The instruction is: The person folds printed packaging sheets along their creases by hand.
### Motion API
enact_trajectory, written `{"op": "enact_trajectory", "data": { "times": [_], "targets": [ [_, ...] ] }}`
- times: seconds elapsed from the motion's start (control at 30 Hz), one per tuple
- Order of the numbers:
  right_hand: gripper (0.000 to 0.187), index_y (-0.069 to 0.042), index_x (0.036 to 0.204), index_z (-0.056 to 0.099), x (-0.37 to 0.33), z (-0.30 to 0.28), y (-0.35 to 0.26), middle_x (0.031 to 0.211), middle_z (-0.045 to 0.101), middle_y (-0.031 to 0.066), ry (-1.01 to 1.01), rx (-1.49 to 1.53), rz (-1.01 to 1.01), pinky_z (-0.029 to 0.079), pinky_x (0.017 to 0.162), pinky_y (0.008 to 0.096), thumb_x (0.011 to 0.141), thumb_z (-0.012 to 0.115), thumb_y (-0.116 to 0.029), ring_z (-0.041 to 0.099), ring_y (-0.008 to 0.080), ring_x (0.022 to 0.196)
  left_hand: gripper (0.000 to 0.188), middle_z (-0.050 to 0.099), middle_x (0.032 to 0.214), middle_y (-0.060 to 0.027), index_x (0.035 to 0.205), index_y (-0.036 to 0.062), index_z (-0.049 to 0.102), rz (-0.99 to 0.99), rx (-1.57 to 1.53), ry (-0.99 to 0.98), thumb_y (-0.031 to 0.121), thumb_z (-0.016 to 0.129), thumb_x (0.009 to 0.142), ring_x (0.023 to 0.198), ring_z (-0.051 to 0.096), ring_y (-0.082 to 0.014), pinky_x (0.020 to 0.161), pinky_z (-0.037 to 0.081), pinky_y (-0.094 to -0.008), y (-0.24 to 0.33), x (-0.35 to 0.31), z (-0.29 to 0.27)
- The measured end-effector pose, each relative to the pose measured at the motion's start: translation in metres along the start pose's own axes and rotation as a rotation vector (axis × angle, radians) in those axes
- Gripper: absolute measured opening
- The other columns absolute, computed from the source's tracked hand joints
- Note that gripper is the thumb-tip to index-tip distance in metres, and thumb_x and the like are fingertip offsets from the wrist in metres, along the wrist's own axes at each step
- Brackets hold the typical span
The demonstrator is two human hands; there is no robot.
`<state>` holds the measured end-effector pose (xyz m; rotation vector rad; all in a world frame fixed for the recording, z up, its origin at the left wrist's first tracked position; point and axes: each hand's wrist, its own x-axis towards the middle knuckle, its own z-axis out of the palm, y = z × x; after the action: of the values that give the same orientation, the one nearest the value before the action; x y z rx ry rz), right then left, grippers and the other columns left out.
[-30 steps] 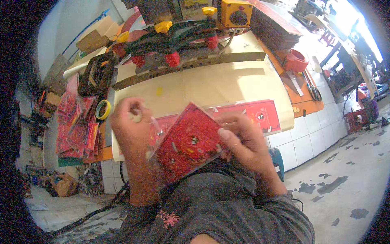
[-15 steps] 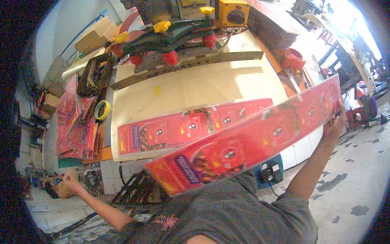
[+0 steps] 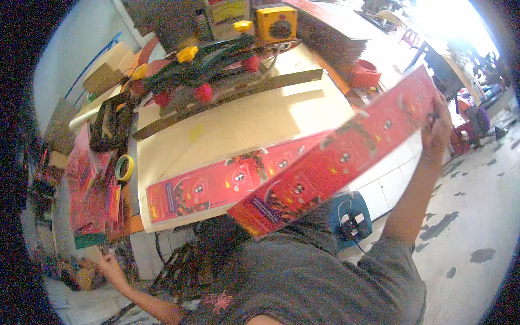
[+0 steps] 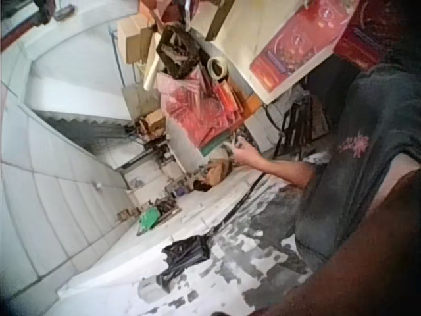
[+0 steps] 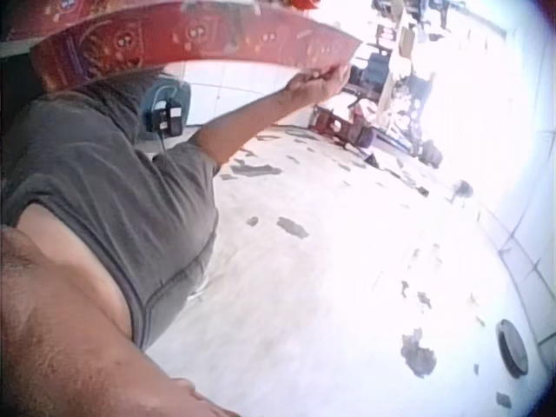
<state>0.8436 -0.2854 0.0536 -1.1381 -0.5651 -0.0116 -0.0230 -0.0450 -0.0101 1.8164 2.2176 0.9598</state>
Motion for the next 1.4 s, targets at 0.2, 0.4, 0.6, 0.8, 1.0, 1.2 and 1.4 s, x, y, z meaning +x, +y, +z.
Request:
{"op": "enact_trajectory", "data": {
  "times": [0.2,0.4,0.6,0.8,1.0,1.2,1.4],
  "targets": [
    [0.029,0.002,0.125,0.062,0.025,0.07,-0.017,0.113,0.068,0.0063,-0.282,-0.228,-0.425,0.049,0.077,0.0221,0.1,0.056,-0.012,0.061,0.008,0.092,0.039,0.069,0.106,-0.0082,0.129,0.0004,0.063,0.485,-0.527,-0.096,0.016,0.065,0.094,0.085,0.063,-0.017,0.079,0.052,-0.0313,0.183,-0.056,0.081],
    [0.04,0.003,0.125,0.059,0.003,0.18,-0.037,0.114,0.067,0.0118,-0.469,-0.423,-0.647,0.053,0.082,0.0267,0.101,0.057,-0.03,0.064,0.0151,0.099,0.039,0.068,0.117,-0.0145,0.124,-0.002,0.062,0.602,-0.86,-0.771,0.01,0.073,0.089,0.108,0.064,-0.0186,0.093,0.05,-0.0338,0.312,-0.113,0.126],
    [0.038,-0.002,0.12,0.059,-0.058,0.257,-0.074,0.097,0.069,0.0038,-0.549,0.391,0.159,0.054,0.064,0.0189,0.098,0.064,-0.033,0.067,0.0085,0.077,0.023,0.071,0.107,-0.0067,0.113,-0.0038,0.065,0.273,-0.912,-1.136,0.009,0.069,0.094,0.094,0.065,-0.0107,0.083,0.053,-0.0271,0.354,-0.121,0.135],
    [0.047,-0.001,0.132,0.053,-0.095,0.225,-0.048,0.095,0.073,0.0101,-1.053,-0.001,-0.009,0.05,0.064,0.0227,0.102,0.055,-0.037,0.061,0.0091,0.074,0.025,0.068,0.108,-0.0068,0.116,0.0022,0.064,0.32,-1.006,-0.601,0.012,0.068,0.094,0.098,0.063,-0.0143,0.086,0.052,-0.0312,0.321,-0.108,0.112],
    [0.055,0.001,0.126,0.062,-0.146,0.181,-0.022,0.114,0.07,0.0108,-1.428,-0.162,0.093,0.052,0.084,0.0323,0.095,0.064,-0.044,0.065,0.0174,0.095,0.047,0.059,0.133,-0.012,0.137,0.008,0.051,0.029,-1.757,-0.099,0.023,0.067,0.096,0.119,0.059,-0.0249,0.103,0.049,-0.0484,0.311,-0.087,0.094],
    [0.054,-0.002,0.136,0.053,-0.187,0.162,0.013,0.113,0.068,0.0117,-1.217,0.25,0.364,0.051,0.083,0.031,0.099,0.06,-0.04,0.065,0.016,0.095,0.042,0.061,0.132,-0.011,0.133,0.006,0.053,-0.042,-1.787,-0.08,0.018,0.066,0.096,0.119,0.06,-0.0218,0.104,0.049,-0.0442,0.306,-0.077,0.109],
    [0.047,0.0,0.129,0.056,-0.215,0.187,-0.012,0.105,0.068,0.0039,-0.898,0.119,0.545,0.05,0.067,0.0212,0.098,0.062,-0.035,0.063,0.0066,0.086,0.032,0.064,0.124,-0.0086,0.128,0.0061,0.054,-0.19,-1.826,-0.154,0.009,0.063,0.097,0.112,0.063,-0.0176,0.098,0.053,-0.0371,0.293,-0.09,0.134]
  ]
}}
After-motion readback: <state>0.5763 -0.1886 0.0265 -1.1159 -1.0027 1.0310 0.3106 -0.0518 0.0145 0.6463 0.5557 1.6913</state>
